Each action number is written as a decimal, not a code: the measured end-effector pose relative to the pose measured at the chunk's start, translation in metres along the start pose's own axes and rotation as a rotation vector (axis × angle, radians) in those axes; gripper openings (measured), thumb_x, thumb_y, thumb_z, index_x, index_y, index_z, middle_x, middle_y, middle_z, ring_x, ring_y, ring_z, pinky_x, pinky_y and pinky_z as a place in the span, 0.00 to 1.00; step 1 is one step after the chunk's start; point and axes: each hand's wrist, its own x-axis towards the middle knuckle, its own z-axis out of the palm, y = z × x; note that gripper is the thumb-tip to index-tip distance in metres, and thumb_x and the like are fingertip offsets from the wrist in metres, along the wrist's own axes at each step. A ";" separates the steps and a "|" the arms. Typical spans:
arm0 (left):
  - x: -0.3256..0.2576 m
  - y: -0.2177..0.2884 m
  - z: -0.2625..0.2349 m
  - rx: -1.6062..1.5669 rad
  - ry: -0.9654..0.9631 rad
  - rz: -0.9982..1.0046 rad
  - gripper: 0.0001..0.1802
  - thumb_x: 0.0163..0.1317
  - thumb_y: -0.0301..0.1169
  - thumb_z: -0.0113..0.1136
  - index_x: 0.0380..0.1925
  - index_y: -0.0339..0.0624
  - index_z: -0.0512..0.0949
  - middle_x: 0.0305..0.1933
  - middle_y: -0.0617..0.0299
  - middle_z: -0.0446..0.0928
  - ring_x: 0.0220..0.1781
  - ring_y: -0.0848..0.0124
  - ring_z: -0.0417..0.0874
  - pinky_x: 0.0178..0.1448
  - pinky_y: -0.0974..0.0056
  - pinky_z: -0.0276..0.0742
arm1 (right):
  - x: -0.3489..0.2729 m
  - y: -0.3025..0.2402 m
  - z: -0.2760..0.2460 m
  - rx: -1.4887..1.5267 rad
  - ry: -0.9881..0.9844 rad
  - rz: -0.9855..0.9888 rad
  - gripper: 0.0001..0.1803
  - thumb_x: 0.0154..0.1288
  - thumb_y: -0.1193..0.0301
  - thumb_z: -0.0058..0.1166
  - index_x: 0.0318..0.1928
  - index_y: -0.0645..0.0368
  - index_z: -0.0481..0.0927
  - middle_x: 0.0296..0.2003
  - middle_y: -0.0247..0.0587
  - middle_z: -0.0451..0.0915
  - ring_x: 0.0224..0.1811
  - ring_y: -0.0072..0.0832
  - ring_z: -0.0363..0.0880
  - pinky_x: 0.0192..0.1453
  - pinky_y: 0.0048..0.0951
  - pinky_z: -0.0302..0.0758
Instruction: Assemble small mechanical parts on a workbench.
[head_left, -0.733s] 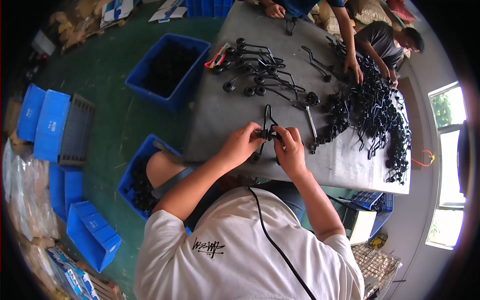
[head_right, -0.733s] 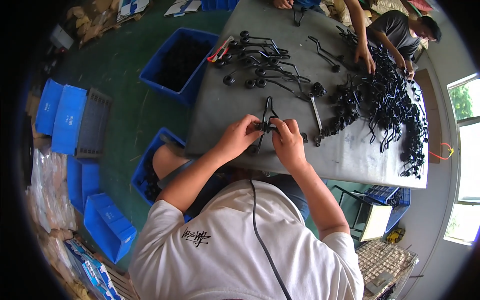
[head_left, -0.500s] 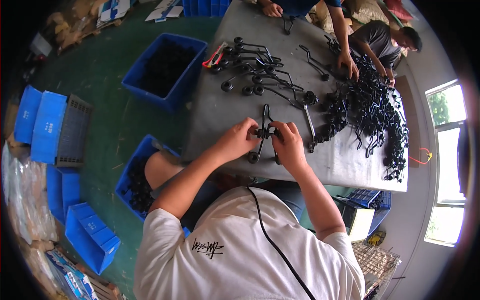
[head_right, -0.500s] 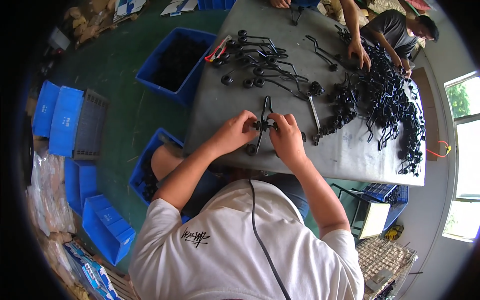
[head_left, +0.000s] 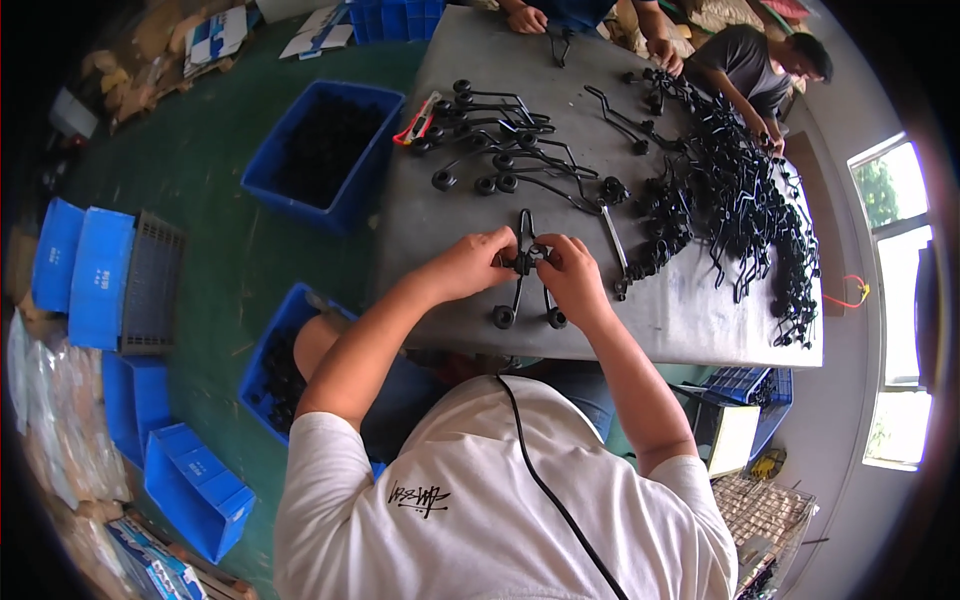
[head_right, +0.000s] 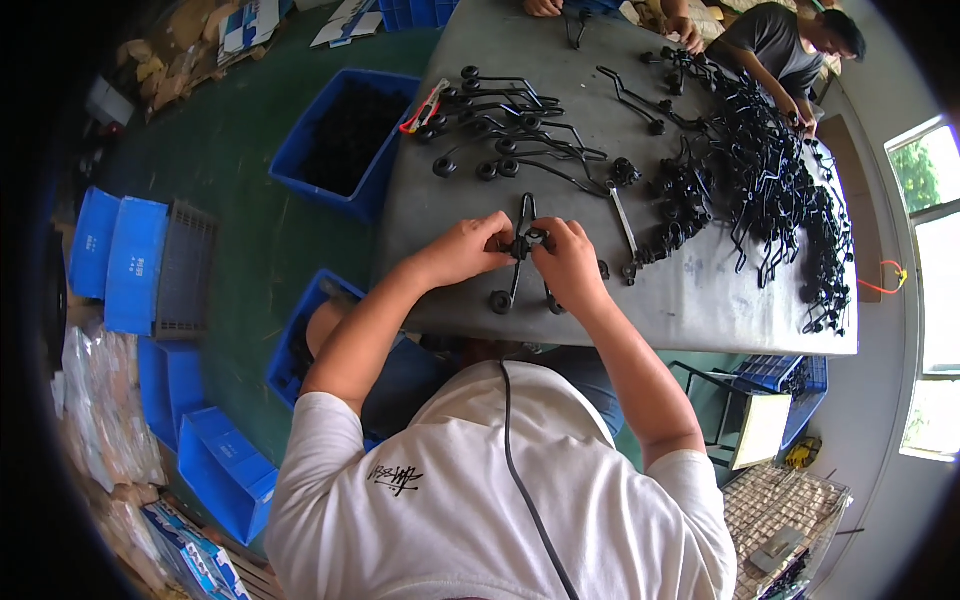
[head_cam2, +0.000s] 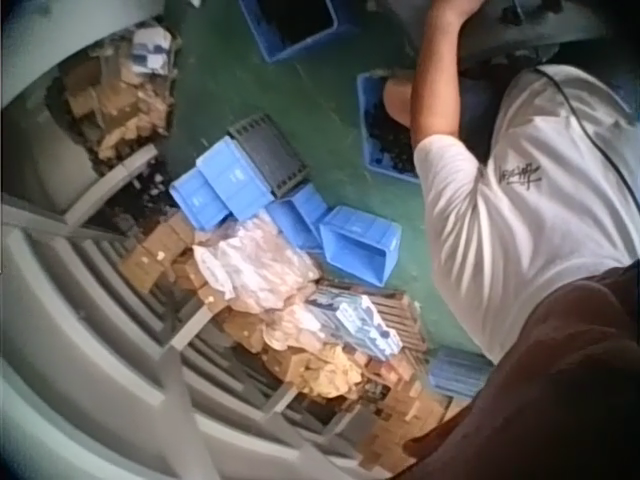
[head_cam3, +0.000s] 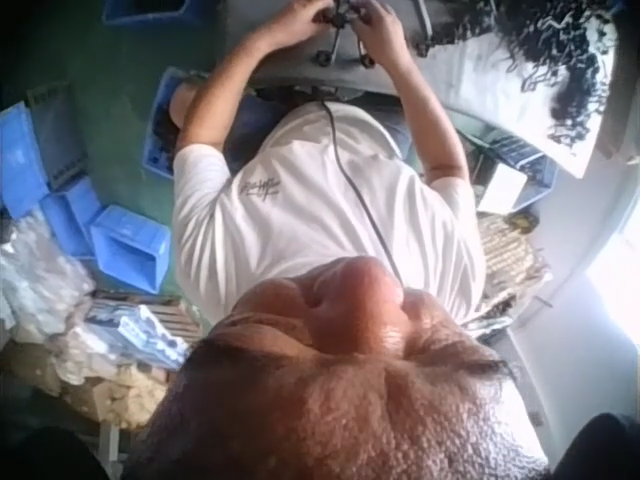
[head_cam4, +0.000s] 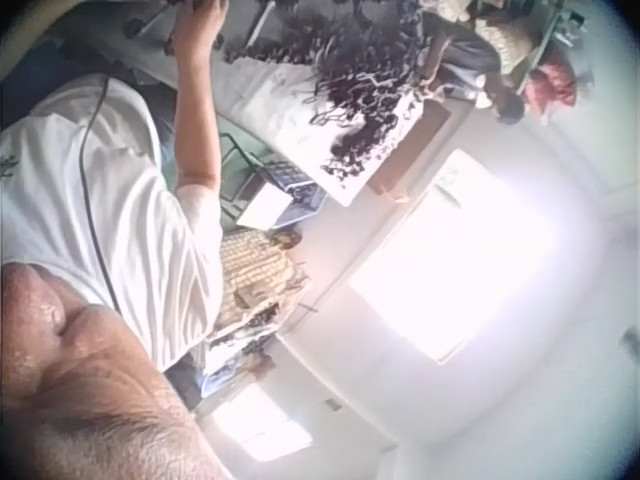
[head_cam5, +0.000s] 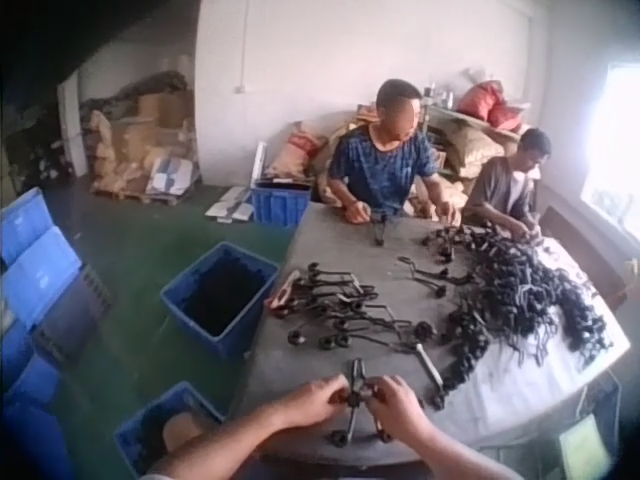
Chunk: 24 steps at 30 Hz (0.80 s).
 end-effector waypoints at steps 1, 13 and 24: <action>0.001 0.001 -0.001 -0.022 -0.014 -0.012 0.20 0.58 0.27 0.72 0.43 0.39 0.71 0.38 0.56 0.81 0.38 0.63 0.84 0.44 0.59 0.80 | 0.000 0.001 0.002 0.003 0.008 0.007 0.20 0.60 0.75 0.60 0.54 0.56 0.81 0.39 0.47 0.76 0.37 0.39 0.80 0.45 0.36 0.78; 0.007 0.018 0.012 0.150 0.032 0.054 0.29 0.55 0.29 0.74 0.57 0.45 0.73 0.46 0.53 0.81 0.44 0.55 0.83 0.50 0.57 0.78 | -0.044 0.033 -0.017 0.227 0.152 0.067 0.23 0.63 0.76 0.61 0.60 0.55 0.79 0.42 0.39 0.77 0.39 0.28 0.77 0.44 0.26 0.76; 0.010 0.035 0.001 0.131 -0.058 -0.077 0.27 0.55 0.34 0.75 0.54 0.47 0.75 0.38 0.55 0.81 0.36 0.59 0.81 0.44 0.57 0.78 | -0.049 0.080 -0.044 -0.255 0.158 0.027 0.16 0.65 0.71 0.61 0.53 0.56 0.79 0.45 0.49 0.77 0.46 0.49 0.80 0.50 0.43 0.78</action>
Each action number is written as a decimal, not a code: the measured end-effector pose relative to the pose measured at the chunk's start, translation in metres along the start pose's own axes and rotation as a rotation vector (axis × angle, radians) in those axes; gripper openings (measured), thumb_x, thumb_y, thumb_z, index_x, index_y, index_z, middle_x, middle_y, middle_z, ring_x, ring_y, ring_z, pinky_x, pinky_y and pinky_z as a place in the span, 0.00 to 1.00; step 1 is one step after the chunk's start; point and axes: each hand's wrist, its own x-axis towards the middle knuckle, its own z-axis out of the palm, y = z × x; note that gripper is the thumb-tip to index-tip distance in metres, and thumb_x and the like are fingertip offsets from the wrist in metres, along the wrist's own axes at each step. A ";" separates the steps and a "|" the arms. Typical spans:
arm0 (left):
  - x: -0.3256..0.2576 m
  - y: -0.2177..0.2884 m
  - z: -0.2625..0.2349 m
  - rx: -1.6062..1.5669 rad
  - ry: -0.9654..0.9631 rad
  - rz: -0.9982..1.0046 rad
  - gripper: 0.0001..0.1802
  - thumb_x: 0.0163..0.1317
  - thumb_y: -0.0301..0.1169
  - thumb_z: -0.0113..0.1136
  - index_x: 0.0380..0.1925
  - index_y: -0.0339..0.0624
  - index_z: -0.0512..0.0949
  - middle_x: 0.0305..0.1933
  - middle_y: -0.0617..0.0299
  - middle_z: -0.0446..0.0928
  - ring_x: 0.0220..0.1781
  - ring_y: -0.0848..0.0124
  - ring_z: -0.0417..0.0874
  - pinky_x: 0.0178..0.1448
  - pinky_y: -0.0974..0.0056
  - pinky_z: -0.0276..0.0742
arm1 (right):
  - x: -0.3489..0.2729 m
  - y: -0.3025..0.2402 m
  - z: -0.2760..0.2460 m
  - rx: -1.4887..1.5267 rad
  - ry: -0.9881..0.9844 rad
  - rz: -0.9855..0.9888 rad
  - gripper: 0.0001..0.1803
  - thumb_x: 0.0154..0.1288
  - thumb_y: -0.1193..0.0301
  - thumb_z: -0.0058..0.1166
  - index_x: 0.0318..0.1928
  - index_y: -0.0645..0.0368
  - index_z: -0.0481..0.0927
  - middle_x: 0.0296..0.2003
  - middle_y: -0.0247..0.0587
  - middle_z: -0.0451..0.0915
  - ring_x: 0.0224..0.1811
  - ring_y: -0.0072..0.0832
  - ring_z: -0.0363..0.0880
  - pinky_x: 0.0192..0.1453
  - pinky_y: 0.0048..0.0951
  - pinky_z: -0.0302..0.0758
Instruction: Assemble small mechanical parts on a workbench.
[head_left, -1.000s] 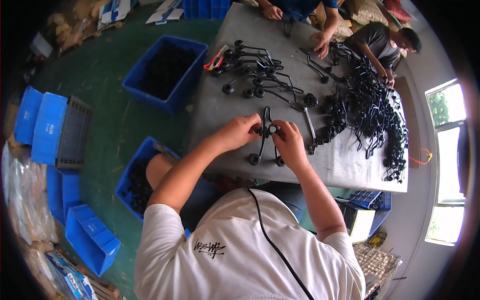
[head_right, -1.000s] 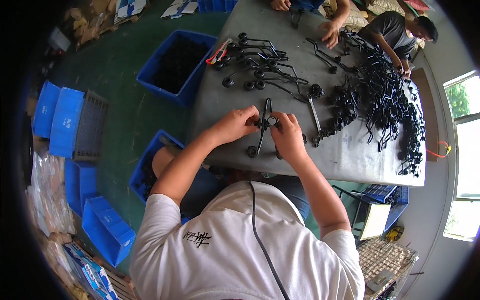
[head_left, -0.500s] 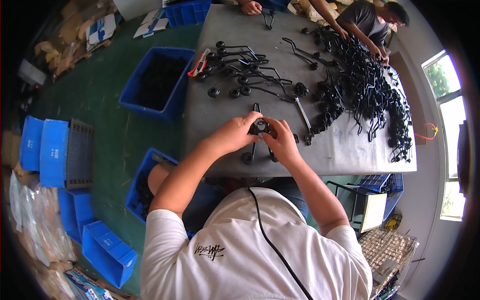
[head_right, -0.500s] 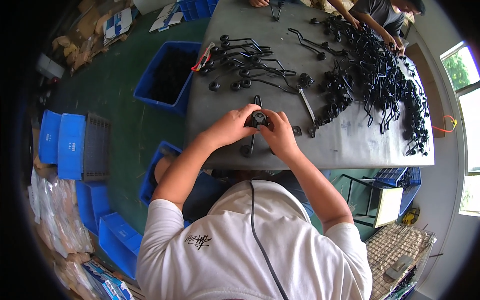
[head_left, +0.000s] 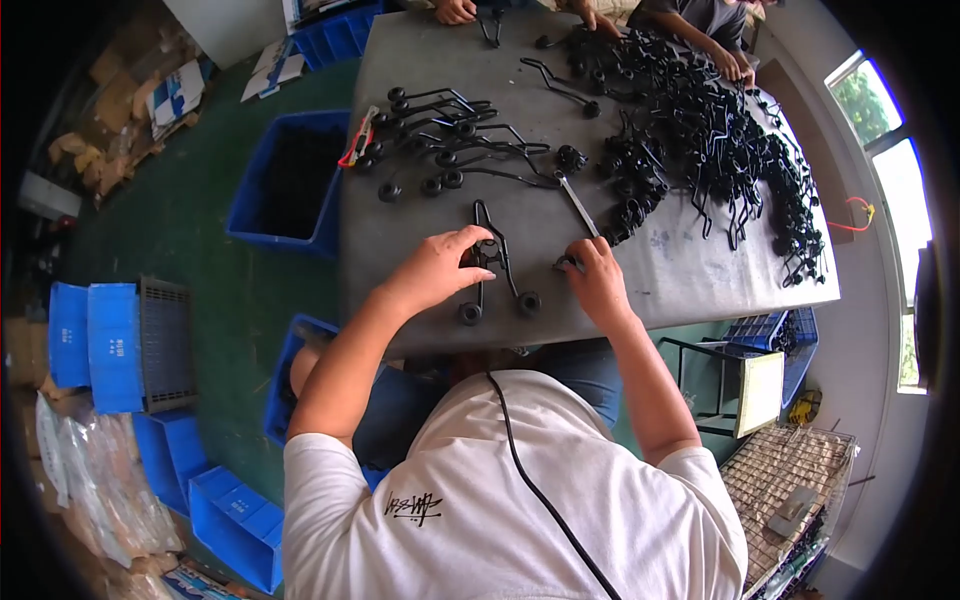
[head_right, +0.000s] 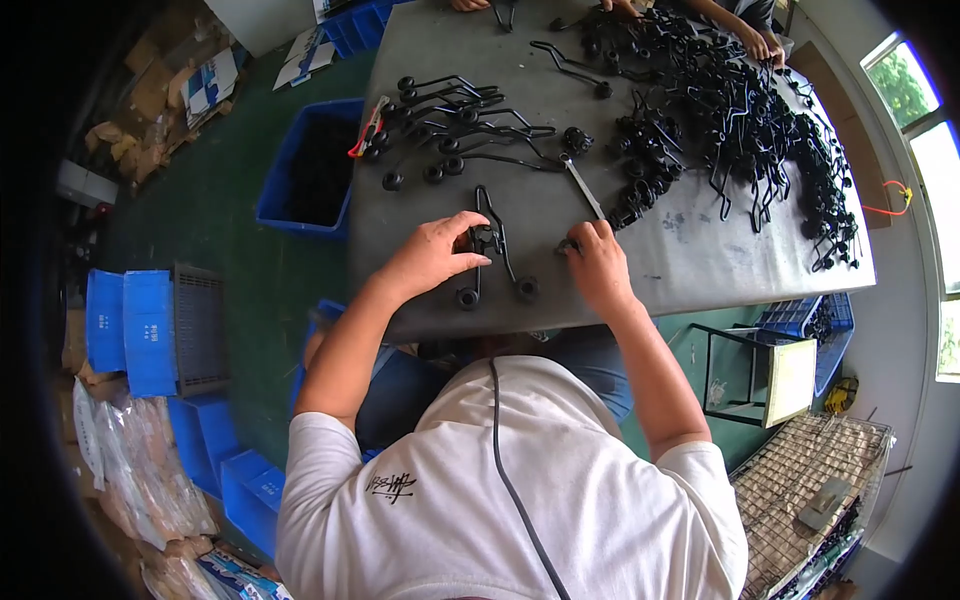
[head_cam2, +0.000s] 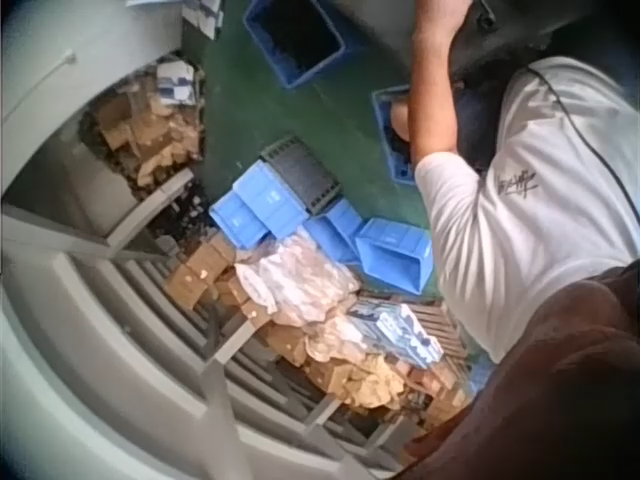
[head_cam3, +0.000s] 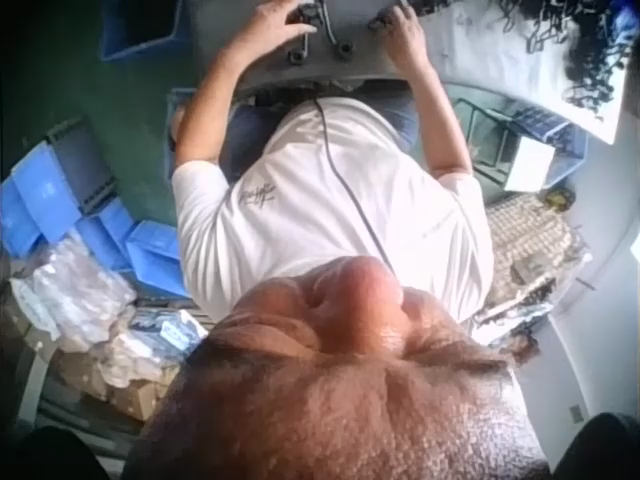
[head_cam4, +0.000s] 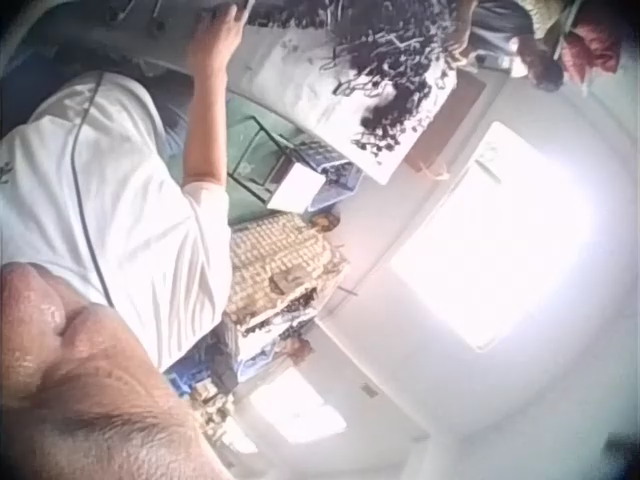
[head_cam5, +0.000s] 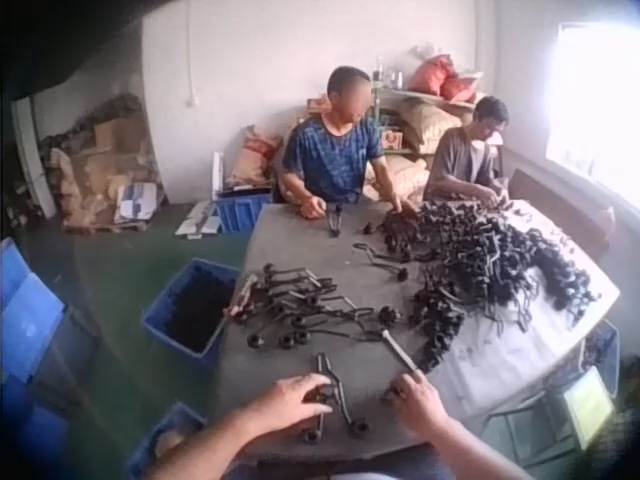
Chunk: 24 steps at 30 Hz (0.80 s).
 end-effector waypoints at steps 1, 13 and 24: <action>0.000 0.001 0.000 0.015 -0.013 -0.016 0.27 0.56 0.34 0.75 0.54 0.47 0.74 0.37 0.56 0.80 0.35 0.60 0.80 0.43 0.57 0.78 | 0.002 0.000 -0.003 0.016 -0.033 0.016 0.14 0.65 0.72 0.61 0.51 0.56 0.79 0.42 0.49 0.79 0.44 0.49 0.80 0.49 0.42 0.78; -0.002 -0.012 0.005 -0.111 0.030 0.044 0.28 0.56 0.30 0.75 0.56 0.49 0.75 0.32 0.61 0.77 0.32 0.70 0.76 0.40 0.61 0.75 | 0.016 -0.023 0.002 0.903 -0.223 0.169 0.07 0.73 0.74 0.57 0.46 0.64 0.76 0.31 0.33 0.77 0.31 0.20 0.76 0.38 0.25 0.76; -0.003 -0.009 0.000 -0.121 0.008 0.022 0.28 0.56 0.29 0.75 0.56 0.48 0.75 0.34 0.61 0.79 0.33 0.70 0.78 0.42 0.62 0.77 | 0.045 -0.039 0.029 0.859 -0.383 0.203 0.10 0.66 0.76 0.58 0.47 0.62 0.75 0.34 0.33 0.78 0.31 0.19 0.75 0.36 0.24 0.74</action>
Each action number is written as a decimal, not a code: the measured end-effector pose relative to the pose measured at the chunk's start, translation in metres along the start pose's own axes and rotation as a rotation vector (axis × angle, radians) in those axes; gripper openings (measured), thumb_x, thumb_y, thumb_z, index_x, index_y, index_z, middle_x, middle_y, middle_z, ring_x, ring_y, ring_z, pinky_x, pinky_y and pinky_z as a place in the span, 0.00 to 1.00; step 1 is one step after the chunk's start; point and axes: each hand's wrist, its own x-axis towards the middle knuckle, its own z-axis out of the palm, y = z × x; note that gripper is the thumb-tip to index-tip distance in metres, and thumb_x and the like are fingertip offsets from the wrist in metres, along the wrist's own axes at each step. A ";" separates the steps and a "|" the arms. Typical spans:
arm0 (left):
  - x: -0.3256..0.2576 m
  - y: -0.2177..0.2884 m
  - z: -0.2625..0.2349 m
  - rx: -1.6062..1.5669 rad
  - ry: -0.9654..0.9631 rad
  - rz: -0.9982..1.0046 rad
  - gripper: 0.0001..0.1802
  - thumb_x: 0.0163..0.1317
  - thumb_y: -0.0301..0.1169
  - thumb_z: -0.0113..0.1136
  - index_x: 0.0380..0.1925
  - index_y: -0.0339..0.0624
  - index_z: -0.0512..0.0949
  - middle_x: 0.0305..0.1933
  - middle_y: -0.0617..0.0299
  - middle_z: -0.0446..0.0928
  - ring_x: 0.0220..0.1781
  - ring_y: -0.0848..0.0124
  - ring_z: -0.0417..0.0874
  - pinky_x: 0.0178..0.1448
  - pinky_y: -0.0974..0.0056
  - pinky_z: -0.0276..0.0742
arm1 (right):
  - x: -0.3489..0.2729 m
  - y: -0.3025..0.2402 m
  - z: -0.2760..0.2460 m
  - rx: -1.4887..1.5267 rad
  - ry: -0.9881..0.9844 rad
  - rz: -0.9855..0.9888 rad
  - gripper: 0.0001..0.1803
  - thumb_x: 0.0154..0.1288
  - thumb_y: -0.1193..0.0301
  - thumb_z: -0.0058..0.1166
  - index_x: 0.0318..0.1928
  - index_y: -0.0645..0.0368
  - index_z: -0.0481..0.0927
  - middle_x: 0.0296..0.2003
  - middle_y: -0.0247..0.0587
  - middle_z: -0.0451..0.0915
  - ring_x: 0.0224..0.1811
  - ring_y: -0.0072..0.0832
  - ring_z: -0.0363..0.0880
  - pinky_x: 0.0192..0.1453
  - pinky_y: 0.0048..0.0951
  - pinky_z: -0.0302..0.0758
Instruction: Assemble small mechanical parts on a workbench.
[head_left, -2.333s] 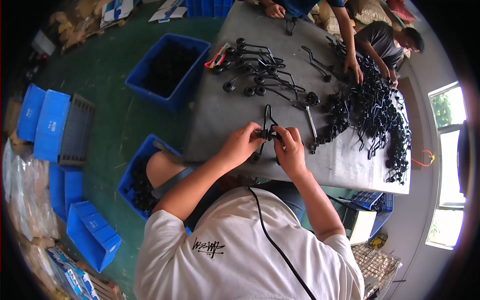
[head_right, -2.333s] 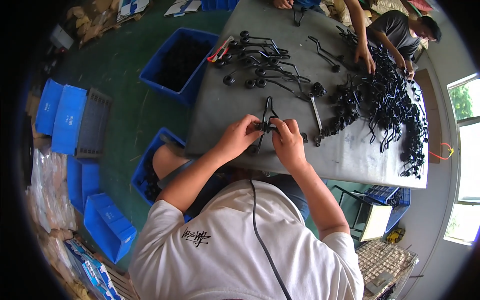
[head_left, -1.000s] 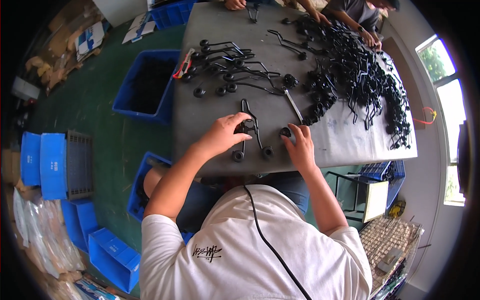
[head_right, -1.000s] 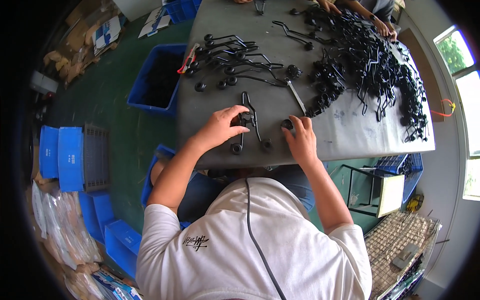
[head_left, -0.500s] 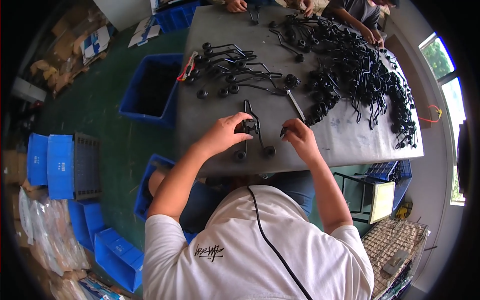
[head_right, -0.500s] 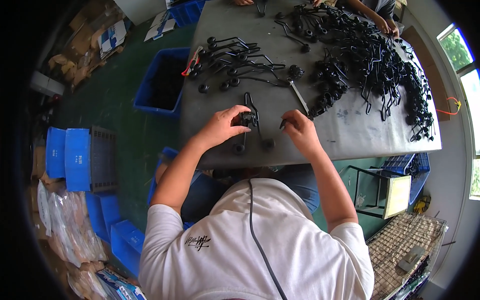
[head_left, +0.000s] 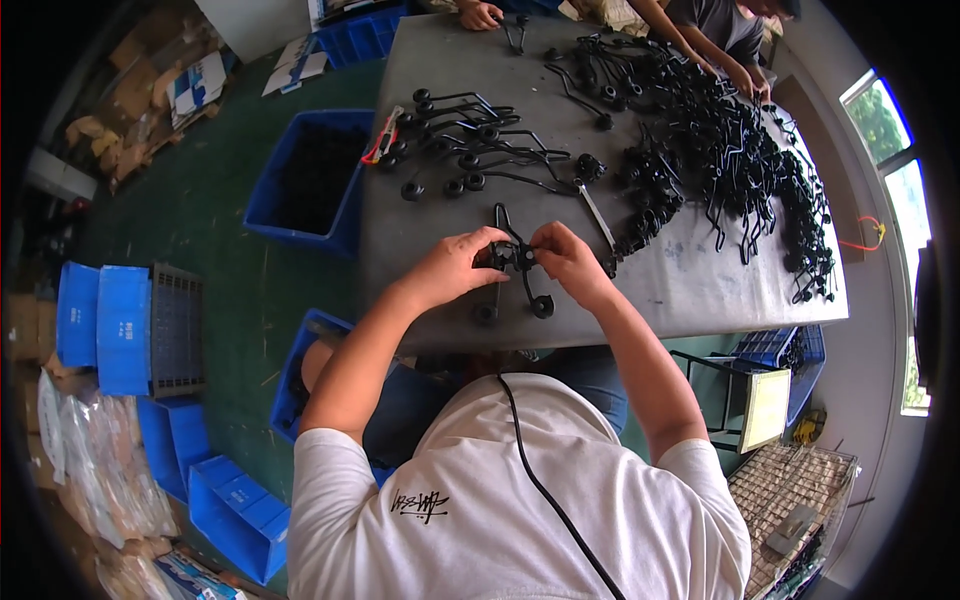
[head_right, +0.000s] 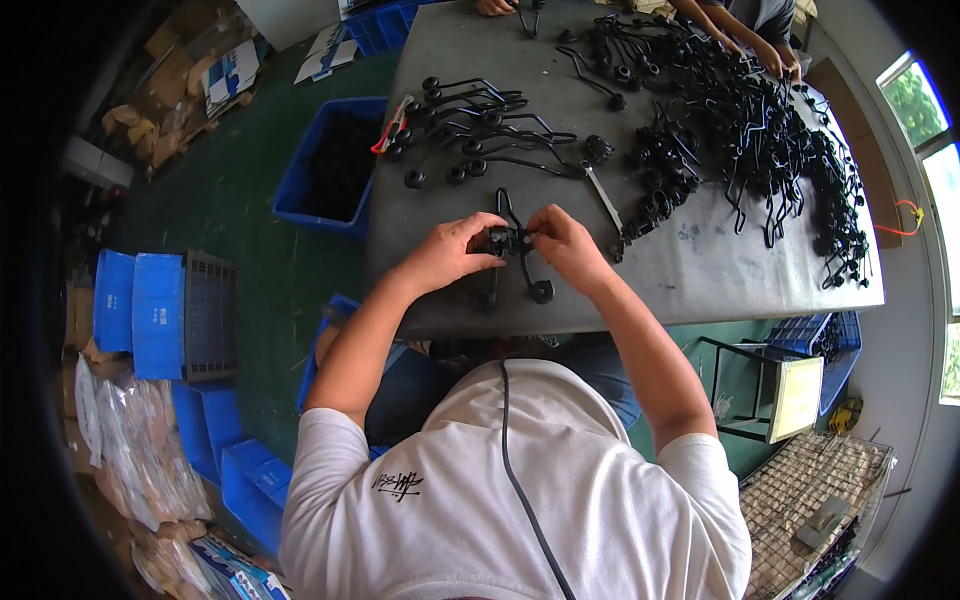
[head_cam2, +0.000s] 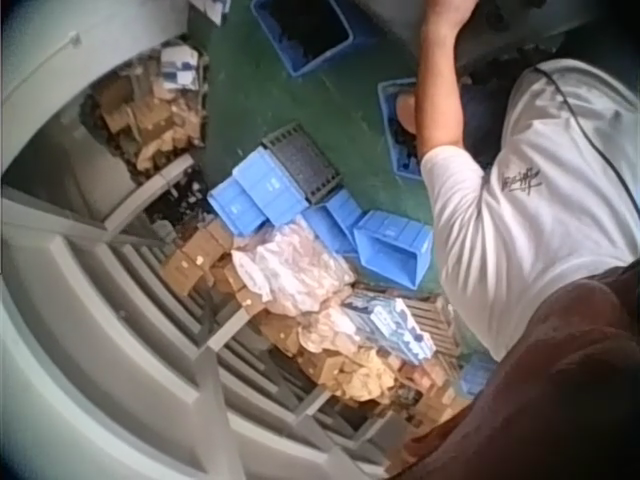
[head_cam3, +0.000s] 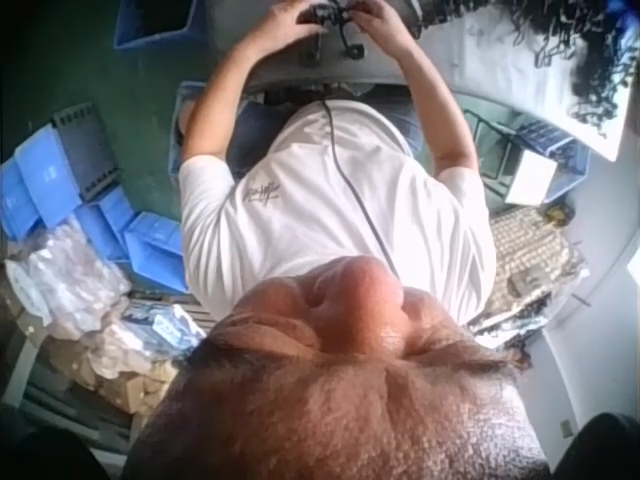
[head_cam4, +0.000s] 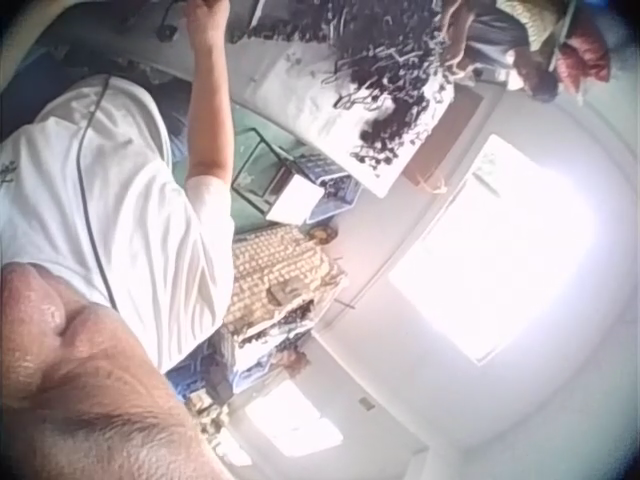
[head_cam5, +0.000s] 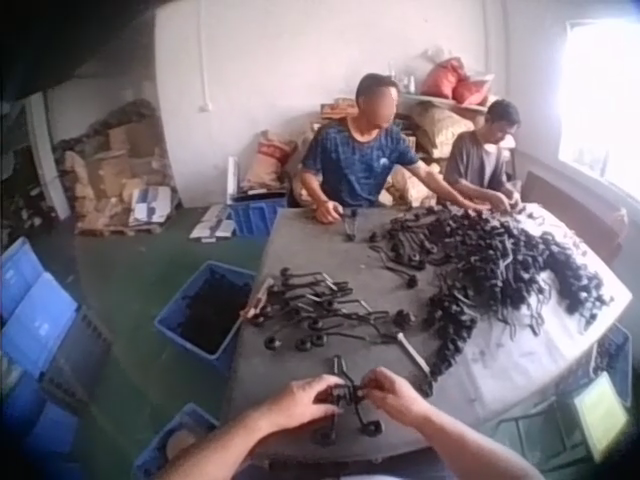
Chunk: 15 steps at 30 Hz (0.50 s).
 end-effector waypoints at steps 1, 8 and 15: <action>0.000 0.000 0.000 -0.026 -0.009 -0.007 0.28 0.55 0.29 0.75 0.56 0.48 0.75 0.34 0.60 0.79 0.33 0.69 0.78 0.42 0.62 0.77 | 0.000 -0.002 0.002 -0.031 -0.008 -0.010 0.10 0.66 0.76 0.58 0.47 0.62 0.76 0.34 0.33 0.78 0.31 0.19 0.75 0.36 0.25 0.74; 0.003 -0.001 0.000 -0.030 -0.038 -0.005 0.28 0.55 0.29 0.76 0.56 0.47 0.75 0.35 0.58 0.80 0.33 0.66 0.79 0.41 0.61 0.77 | -0.008 -0.013 0.013 -0.152 0.107 0.099 0.10 0.65 0.75 0.60 0.45 0.61 0.77 0.32 0.38 0.81 0.33 0.23 0.79 0.38 0.28 0.76; 0.000 0.008 -0.003 0.132 -0.009 -0.019 0.28 0.55 0.29 0.75 0.56 0.46 0.74 0.41 0.55 0.83 0.38 0.61 0.84 0.45 0.58 0.79 | -0.017 -0.001 0.037 -0.187 0.275 -0.175 0.07 0.68 0.77 0.58 0.44 0.62 0.75 0.35 0.39 0.80 0.39 0.25 0.79 0.46 0.28 0.76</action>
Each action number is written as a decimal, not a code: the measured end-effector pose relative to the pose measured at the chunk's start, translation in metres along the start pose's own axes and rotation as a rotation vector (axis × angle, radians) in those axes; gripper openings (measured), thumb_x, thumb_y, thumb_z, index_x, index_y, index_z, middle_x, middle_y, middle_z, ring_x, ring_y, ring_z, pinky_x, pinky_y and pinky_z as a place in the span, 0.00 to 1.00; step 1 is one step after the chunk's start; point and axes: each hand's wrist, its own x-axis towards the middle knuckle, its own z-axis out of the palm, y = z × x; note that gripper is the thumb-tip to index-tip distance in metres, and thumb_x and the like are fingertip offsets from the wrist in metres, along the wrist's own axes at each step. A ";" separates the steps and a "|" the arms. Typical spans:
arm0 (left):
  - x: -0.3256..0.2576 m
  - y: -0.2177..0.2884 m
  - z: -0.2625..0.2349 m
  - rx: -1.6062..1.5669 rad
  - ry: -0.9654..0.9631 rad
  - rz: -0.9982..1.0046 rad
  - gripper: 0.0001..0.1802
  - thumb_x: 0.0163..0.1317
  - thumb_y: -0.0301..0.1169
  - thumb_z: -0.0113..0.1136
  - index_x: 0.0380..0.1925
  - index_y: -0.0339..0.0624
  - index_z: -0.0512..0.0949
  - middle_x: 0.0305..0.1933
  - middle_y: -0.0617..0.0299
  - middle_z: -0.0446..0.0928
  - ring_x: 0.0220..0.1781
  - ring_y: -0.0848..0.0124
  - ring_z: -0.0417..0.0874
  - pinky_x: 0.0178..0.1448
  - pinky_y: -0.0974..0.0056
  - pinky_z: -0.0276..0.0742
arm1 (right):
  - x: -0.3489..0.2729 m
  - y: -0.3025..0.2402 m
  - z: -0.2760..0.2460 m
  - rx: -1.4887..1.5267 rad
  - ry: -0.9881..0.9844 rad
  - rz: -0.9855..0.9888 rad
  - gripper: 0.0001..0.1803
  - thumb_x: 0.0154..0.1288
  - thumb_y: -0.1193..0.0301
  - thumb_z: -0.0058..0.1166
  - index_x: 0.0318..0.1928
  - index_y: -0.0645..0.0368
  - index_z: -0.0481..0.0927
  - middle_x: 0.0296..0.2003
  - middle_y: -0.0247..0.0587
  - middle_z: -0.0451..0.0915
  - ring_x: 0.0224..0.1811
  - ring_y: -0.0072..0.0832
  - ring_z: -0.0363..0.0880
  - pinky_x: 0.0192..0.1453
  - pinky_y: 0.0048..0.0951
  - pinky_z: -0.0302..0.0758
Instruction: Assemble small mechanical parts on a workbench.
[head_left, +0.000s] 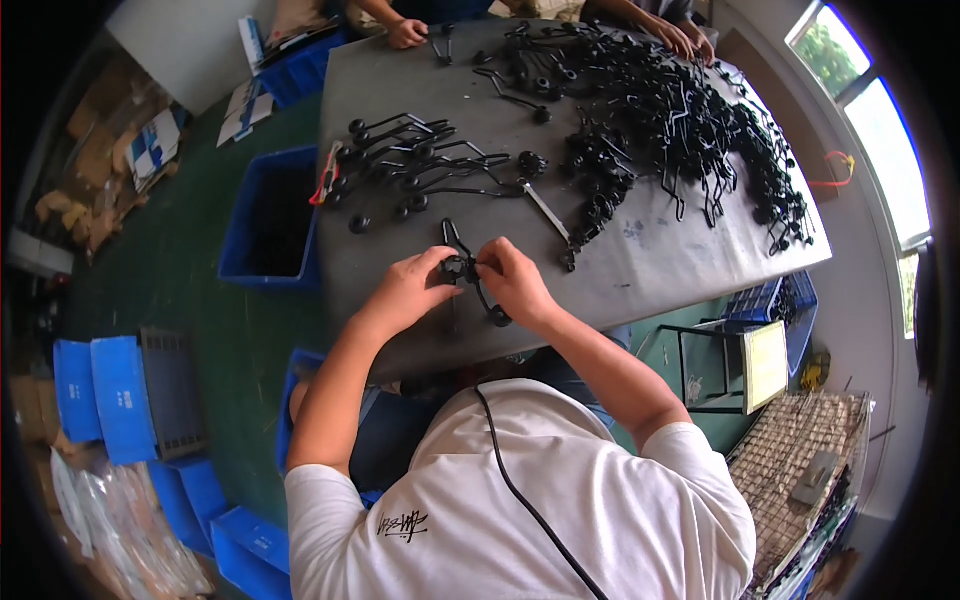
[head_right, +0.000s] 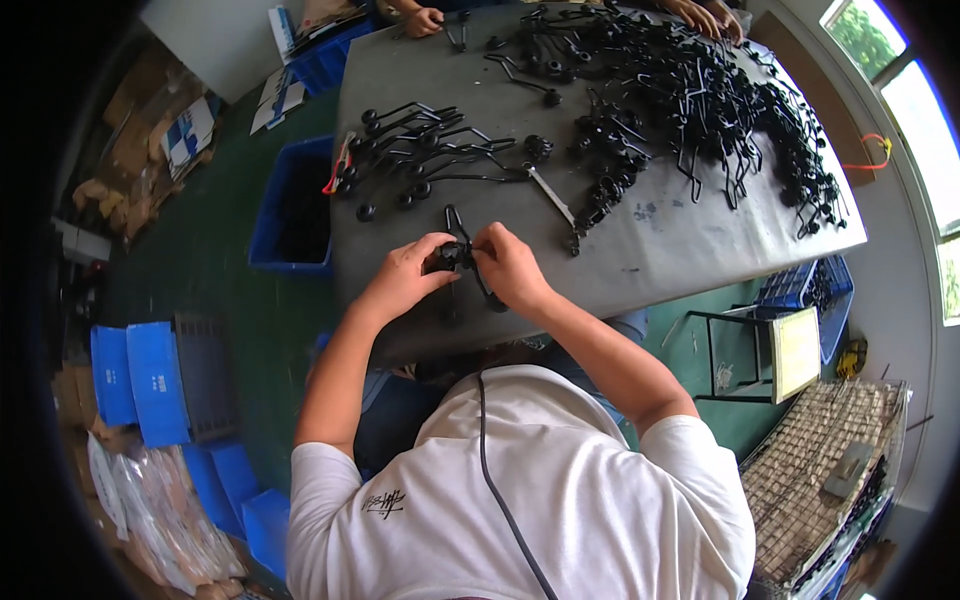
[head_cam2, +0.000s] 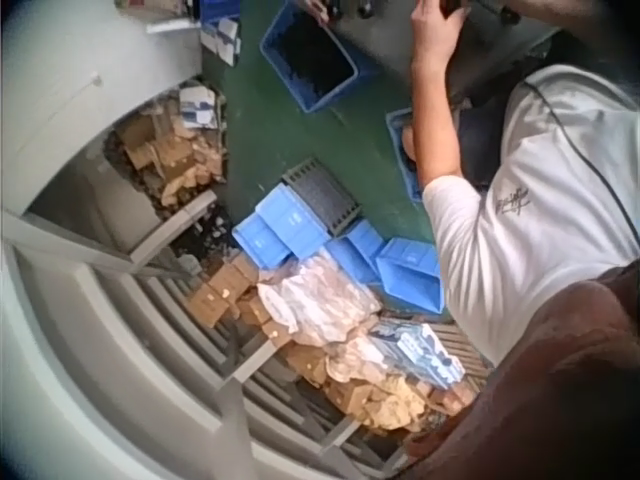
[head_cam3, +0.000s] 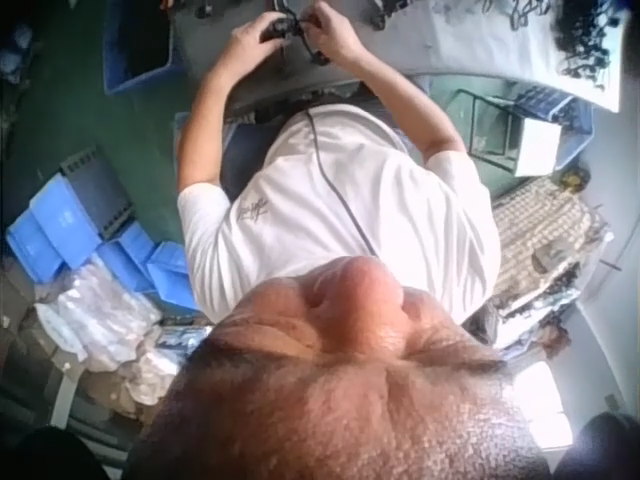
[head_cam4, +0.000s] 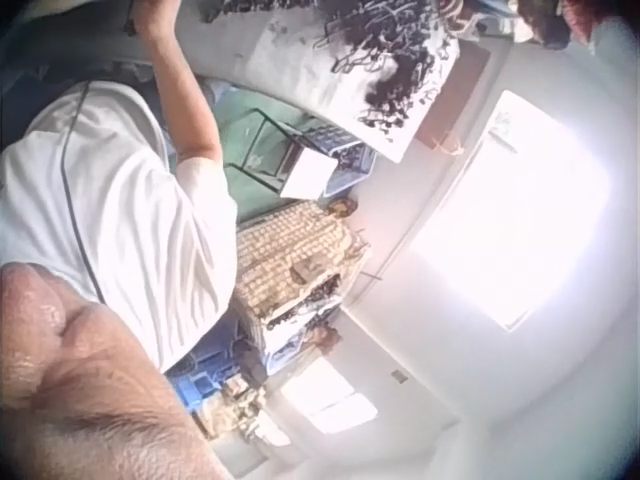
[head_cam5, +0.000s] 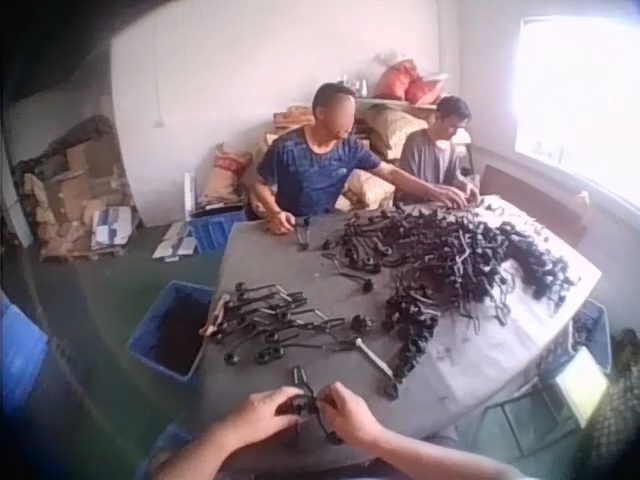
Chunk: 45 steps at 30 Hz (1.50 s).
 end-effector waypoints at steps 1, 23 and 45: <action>0.002 0.003 -0.001 0.040 -0.015 -0.031 0.28 0.56 0.29 0.74 0.56 0.46 0.74 0.41 0.54 0.83 0.39 0.60 0.85 0.46 0.57 0.79 | -0.002 0.003 0.000 0.002 0.015 0.004 0.07 0.68 0.77 0.58 0.44 0.62 0.75 0.35 0.39 0.80 0.39 0.25 0.79 0.46 0.28 0.76; -0.012 0.018 0.040 0.333 0.282 -0.082 0.38 0.59 0.30 0.69 0.70 0.44 0.65 0.56 0.47 0.72 0.53 0.46 0.80 0.56 0.50 0.79 | -0.001 0.005 -0.013 0.147 0.046 0.228 0.16 0.72 0.66 0.60 0.54 0.61 0.77 0.37 0.35 0.81 0.34 0.20 0.77 0.41 0.24 0.75; -0.020 -0.002 0.082 0.183 0.671 -0.248 0.20 0.58 0.35 0.73 0.43 0.38 0.74 0.34 0.52 0.83 0.36 0.51 0.84 0.43 0.51 0.77 | -0.055 0.050 -0.078 -0.674 0.517 -0.119 0.18 0.62 0.65 0.66 0.49 0.57 0.79 0.43 0.47 0.78 0.45 0.49 0.79 0.47 0.45 0.76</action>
